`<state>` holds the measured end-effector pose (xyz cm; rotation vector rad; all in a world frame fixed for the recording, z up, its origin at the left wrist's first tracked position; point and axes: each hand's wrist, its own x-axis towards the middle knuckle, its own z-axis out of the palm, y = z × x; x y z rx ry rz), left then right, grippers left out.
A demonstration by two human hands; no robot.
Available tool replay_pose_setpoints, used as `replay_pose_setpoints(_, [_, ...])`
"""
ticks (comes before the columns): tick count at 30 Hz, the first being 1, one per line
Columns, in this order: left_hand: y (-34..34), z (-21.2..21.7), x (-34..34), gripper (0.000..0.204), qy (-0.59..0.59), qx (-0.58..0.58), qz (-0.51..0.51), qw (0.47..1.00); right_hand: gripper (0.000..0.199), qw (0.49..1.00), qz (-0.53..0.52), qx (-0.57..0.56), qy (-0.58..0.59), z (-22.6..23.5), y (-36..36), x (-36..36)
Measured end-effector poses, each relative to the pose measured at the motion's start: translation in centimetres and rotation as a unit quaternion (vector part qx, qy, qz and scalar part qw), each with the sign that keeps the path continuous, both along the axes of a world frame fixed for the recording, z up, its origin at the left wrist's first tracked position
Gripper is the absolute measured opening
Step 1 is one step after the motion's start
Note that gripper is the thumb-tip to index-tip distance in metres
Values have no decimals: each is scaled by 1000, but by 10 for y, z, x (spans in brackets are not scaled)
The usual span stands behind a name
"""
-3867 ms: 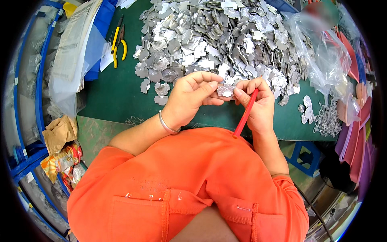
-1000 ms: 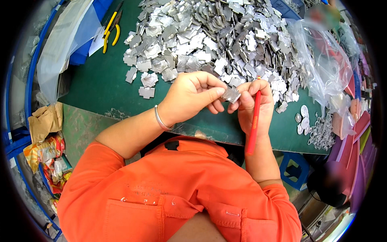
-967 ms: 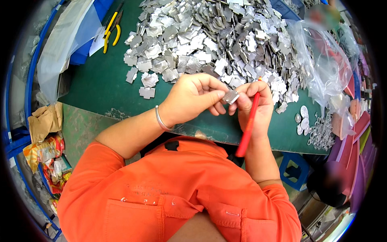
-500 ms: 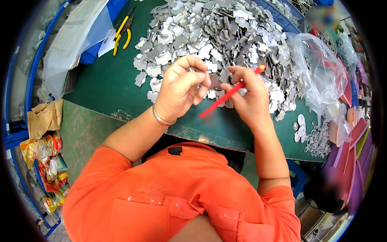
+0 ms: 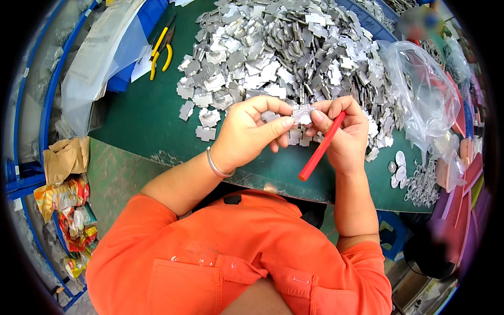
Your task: The person picks up and turns over small metal components by hand, occasionally using a red stylus to point at or check specific features of the items.
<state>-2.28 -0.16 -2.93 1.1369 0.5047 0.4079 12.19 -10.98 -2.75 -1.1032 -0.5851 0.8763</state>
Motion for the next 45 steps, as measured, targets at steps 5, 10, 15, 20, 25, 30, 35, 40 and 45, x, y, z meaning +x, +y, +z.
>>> replay_pose_setpoints(5, [4,-8,1,15,-50,-114,0,992,25,991,-16,80,-108,-2,4,-6])
replay_pose_setpoints(10, [1,-4,1,15,-44,-91,1,995,24,994,-8,25,-104,-2,-1,-5])
replay_pose_setpoints(15, [4,-7,0,17,-21,-95,-12,995,22,999,-15,12,-49,-4,1,-6])
replay_pose_setpoints(20, [3,-6,-1,18,-31,-99,-12,995,20,997,-26,29,-71,-5,2,-8])
replay_pose_setpoints(25, [2,-6,-3,18,-25,-96,-18,995,20,997,5,36,-61,-3,2,-8])
replay_pose_setpoints(30, [2,-5,-4,18,-34,-93,-20,995,21,999,14,12,-27,-1,3,-7])
replay_pose_setpoints(35, [3,-8,-2,16,-48,-83,-17,995,21,997,10,42,-69,-2,1,-7])
replay_pose_setpoints(40, [2,-6,-3,16,-51,-83,-15,995,23,983,-15,67,-171,-6,1,-8])
replay_pose_setpoints(45, [2,-7,-2,15,-46,-68,-15,997,24,955,-25,106,-274,-9,1,-7])
